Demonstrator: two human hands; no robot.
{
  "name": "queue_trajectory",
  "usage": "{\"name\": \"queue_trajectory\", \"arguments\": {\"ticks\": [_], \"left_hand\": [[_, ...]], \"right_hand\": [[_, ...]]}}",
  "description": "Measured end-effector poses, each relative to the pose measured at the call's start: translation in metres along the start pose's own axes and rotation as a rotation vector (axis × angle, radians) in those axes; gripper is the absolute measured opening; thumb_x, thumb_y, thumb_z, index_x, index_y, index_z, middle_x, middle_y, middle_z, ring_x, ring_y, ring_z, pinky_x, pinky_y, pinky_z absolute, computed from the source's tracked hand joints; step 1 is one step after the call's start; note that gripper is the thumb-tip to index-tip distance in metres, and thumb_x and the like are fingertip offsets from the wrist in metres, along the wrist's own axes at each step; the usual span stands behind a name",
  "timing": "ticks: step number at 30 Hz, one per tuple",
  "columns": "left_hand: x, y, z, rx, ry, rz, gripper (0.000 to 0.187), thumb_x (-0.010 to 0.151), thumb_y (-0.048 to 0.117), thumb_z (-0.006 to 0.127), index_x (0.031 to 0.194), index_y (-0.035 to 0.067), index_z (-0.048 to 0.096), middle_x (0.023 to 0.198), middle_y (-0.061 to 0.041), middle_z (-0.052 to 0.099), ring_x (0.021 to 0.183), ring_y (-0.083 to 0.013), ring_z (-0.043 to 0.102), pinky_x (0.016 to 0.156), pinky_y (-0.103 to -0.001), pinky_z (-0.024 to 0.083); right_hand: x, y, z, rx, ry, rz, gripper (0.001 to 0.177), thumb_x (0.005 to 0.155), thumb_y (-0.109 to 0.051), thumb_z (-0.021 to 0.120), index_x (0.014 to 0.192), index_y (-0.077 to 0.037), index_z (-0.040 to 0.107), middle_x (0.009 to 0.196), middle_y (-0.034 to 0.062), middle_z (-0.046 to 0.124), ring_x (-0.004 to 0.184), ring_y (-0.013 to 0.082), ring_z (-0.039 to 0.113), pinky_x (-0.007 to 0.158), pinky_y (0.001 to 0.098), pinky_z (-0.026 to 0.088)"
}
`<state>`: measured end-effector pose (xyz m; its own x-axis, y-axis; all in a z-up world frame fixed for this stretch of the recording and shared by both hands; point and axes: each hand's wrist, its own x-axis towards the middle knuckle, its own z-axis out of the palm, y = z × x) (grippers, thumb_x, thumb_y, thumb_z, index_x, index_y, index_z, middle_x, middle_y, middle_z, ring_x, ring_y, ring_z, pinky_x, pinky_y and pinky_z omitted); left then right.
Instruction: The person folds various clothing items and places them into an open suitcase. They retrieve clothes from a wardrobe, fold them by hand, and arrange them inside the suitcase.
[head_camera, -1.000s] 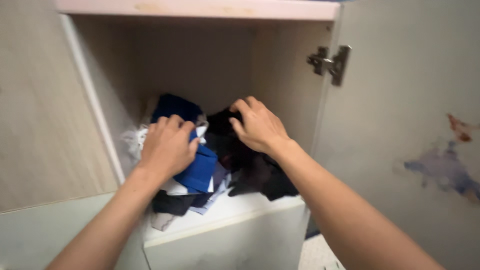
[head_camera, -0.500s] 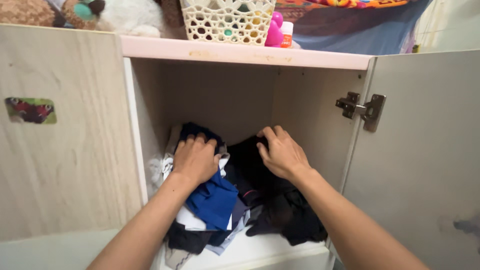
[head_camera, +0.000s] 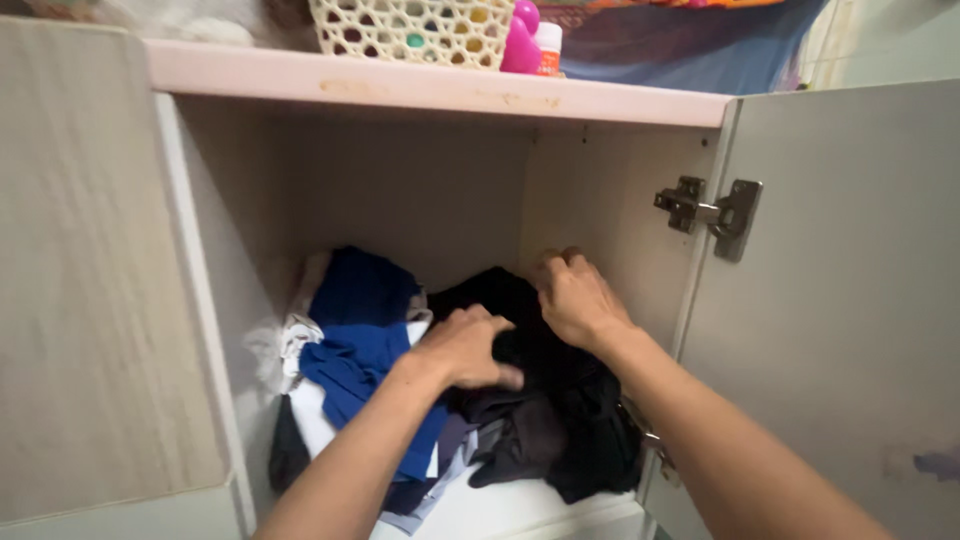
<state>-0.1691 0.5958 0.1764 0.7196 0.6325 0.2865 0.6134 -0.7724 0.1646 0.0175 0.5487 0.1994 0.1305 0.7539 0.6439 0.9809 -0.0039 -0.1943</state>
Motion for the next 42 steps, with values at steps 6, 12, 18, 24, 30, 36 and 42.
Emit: {"name": "queue_trajectory", "arguments": {"ticks": [6,12,18,24,30,36,42], "left_hand": [[0.003,0.017,0.028,0.161,-0.389,-0.217,0.119,0.076,0.022,0.084,0.166,0.040,0.009,0.171,-0.013,0.000,0.153,-0.0457,0.014,0.123,-0.059,0.021],[0.039,-0.023,0.042,0.076,-0.164,-0.012,0.078,0.075,0.006,0.068,0.148,0.029,0.052,0.131,-0.017,0.068,0.123,-0.0353,0.065,0.105,-0.043,0.053],[0.094,-0.085,0.020,-0.019,0.199,-0.180,0.045,0.084,0.011,0.054,0.127,0.012,0.069,0.123,-0.022,0.069,0.118,-0.0404,0.065,0.099,-0.050,0.052],[0.104,-0.087,-0.014,-0.046,0.411,-0.135,0.043,0.091,0.021,0.051,0.128,0.005,0.066,0.129,-0.026,0.063,0.122,-0.0450,0.058,0.104,-0.052,0.043],[0.036,0.016,-0.045,-0.076,0.473,-0.197,0.053,0.086,0.015,0.050,0.137,0.021,0.064,0.121,-0.023,0.068,0.117,-0.0450,0.063,0.100,-0.054,0.049],[0.004,0.043,-0.034,-0.005,0.223,0.155,0.056,0.082,0.034,0.073,0.131,0.007,0.064,0.118,-0.025,0.067,0.113,-0.0448,0.065,0.096,-0.052,0.051],[0.023,-0.018,-0.050,-0.434,0.196,0.047,0.048,0.083,0.023,0.060,0.124,0.006,0.077,0.123,-0.019,0.079,0.119,-0.0347,0.072,0.105,-0.041,0.054]], "right_hand": [[-0.005,0.014,-0.003,0.037,-0.081,0.051,0.044,0.094,-0.018,0.057,0.137,-0.016,0.054,0.137,0.0209,0.052,0.122,0.0428,0.058,0.101,0.0472,0.051],[-0.012,0.027,0.001,0.051,-0.125,0.049,0.040,0.095,-0.019,0.055,0.135,-0.016,0.055,0.136,0.0233,0.051,0.120,0.0453,0.058,0.102,0.0486,0.050],[-0.002,0.046,0.000,0.126,-0.161,0.167,0.038,0.103,-0.024,0.048,0.140,-0.013,0.051,0.134,0.0262,0.059,0.123,0.0471,0.058,0.103,0.0531,0.047],[-0.002,0.030,-0.008,0.727,-0.313,0.443,0.095,0.083,-0.017,0.056,0.163,-0.022,0.005,0.144,0.0286,0.057,0.130,0.0458,0.060,0.109,0.0556,0.051],[-0.009,0.002,-0.015,1.755,-0.391,0.430,0.103,0.090,-0.062,0.067,0.167,-0.014,0.020,0.150,0.0149,0.045,0.126,0.0488,0.050,0.094,0.0718,0.045],[0.020,-0.007,0.004,1.603,-0.201,0.648,0.032,0.085,-0.006,0.064,0.115,0.006,0.060,0.107,0.0194,0.064,0.096,0.0366,0.066,0.072,0.0522,0.061],[0.003,-0.009,-0.012,1.232,0.041,0.754,0.030,0.082,0.004,0.060,0.108,0.018,0.060,0.102,0.0269,0.067,0.090,0.0365,0.071,0.068,0.0505,0.058]]}}
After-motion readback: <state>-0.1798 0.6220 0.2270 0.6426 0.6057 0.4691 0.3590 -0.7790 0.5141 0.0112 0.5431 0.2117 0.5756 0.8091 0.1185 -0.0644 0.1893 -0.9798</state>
